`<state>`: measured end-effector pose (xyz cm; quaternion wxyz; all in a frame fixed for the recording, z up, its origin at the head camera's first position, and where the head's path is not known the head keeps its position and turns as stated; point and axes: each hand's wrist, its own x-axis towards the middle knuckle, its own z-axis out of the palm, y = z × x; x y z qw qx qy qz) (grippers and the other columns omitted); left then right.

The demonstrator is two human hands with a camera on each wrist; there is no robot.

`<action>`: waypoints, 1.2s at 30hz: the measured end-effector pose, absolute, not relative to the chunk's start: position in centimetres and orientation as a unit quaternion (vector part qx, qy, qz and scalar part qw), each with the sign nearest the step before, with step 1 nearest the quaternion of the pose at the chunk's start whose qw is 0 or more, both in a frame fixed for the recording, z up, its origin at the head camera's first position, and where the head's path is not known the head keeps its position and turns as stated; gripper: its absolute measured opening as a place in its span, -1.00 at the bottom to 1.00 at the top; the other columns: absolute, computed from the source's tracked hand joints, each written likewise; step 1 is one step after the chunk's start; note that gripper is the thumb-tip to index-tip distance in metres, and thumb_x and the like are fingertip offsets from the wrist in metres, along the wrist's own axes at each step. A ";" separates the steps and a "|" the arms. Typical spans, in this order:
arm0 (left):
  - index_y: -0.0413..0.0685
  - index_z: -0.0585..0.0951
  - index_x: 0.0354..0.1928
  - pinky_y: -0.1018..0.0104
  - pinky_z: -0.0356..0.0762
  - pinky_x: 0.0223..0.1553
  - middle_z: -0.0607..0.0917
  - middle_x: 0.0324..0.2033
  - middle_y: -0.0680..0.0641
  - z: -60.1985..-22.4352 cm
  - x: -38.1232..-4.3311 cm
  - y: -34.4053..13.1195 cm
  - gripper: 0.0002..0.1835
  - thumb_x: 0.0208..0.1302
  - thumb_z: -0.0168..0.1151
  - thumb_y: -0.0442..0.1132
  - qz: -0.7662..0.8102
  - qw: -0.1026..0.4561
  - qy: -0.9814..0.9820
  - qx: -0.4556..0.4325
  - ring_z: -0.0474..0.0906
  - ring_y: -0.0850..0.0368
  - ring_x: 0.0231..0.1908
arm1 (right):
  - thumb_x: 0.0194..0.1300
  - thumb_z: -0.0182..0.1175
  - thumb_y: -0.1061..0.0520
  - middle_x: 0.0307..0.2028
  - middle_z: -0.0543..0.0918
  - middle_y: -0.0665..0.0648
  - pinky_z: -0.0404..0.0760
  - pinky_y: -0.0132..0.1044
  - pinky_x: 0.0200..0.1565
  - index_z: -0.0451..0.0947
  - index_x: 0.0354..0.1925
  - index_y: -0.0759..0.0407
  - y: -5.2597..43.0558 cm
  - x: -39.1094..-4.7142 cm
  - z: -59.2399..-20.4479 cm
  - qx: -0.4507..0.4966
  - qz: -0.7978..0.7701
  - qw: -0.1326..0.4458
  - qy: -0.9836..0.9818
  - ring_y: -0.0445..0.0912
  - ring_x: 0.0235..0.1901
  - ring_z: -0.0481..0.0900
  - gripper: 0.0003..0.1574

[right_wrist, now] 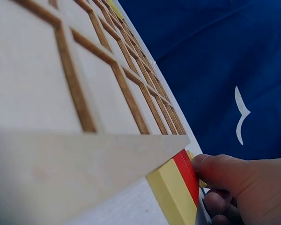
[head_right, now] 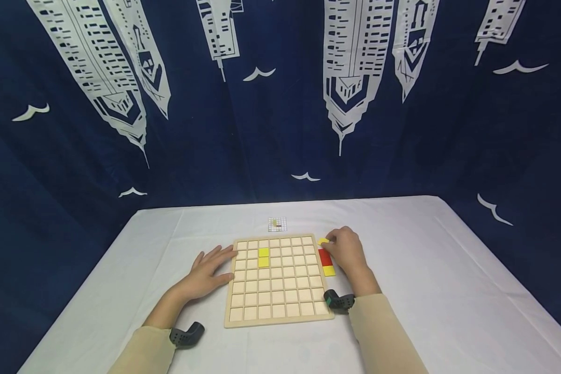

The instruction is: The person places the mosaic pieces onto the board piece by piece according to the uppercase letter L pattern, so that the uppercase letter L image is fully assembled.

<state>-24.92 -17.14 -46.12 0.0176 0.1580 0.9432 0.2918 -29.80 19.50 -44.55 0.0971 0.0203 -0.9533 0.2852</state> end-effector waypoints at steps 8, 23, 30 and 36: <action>0.13 0.40 0.43 -0.29 -0.47 0.53 0.27 0.52 -0.02 -46.1 -24.8 -16.9 -0.37 0.33 0.29 -0.07 0.301 0.013 0.942 0.150 -0.07 -0.15 0.59 | 0.21 0.31 0.19 -0.34 0.68 0.23 0.57 -0.16 -0.22 0.72 -0.33 0.30 20.0 -29.8 -44.3 0.019 0.298 0.125 -0.946 0.01 -0.33 0.57 -0.85; 0.13 0.39 0.44 -0.29 -0.47 0.53 0.26 0.53 -0.02 -46.1 -24.9 -17.0 -0.37 0.34 0.27 -0.06 0.299 0.012 0.942 0.153 -0.07 -0.16 0.58 | 0.27 0.32 0.21 -0.15 0.63 0.17 0.52 -0.21 -0.08 0.70 -0.01 0.19 22.2 -29.4 -43.4 0.140 0.316 -0.005 -0.939 -0.06 -0.20 0.48 -0.70; 0.17 0.39 0.44 -0.27 -0.48 0.54 0.26 0.53 -0.01 -46.1 -24.9 -17.0 -0.36 0.33 0.28 -0.05 0.297 0.015 0.943 0.148 -0.08 -0.14 0.59 | 0.29 0.30 0.25 -0.13 0.64 0.16 0.52 -0.25 -0.09 0.70 0.00 0.16 22.7 -29.5 -43.6 0.157 0.325 -0.006 -0.933 -0.08 -0.19 0.48 -0.70; 0.16 0.40 0.43 -0.29 -0.46 0.53 0.27 0.52 -0.02 -46.0 -24.8 -17.0 -0.36 0.32 0.29 -0.05 0.296 0.013 0.943 0.151 -0.07 -0.16 0.58 | 0.30 0.27 0.28 -0.11 0.60 0.15 0.49 -0.27 -0.12 0.72 0.01 0.08 22.5 -29.7 -44.0 0.138 0.330 -0.010 -0.934 -0.04 -0.17 0.46 -0.68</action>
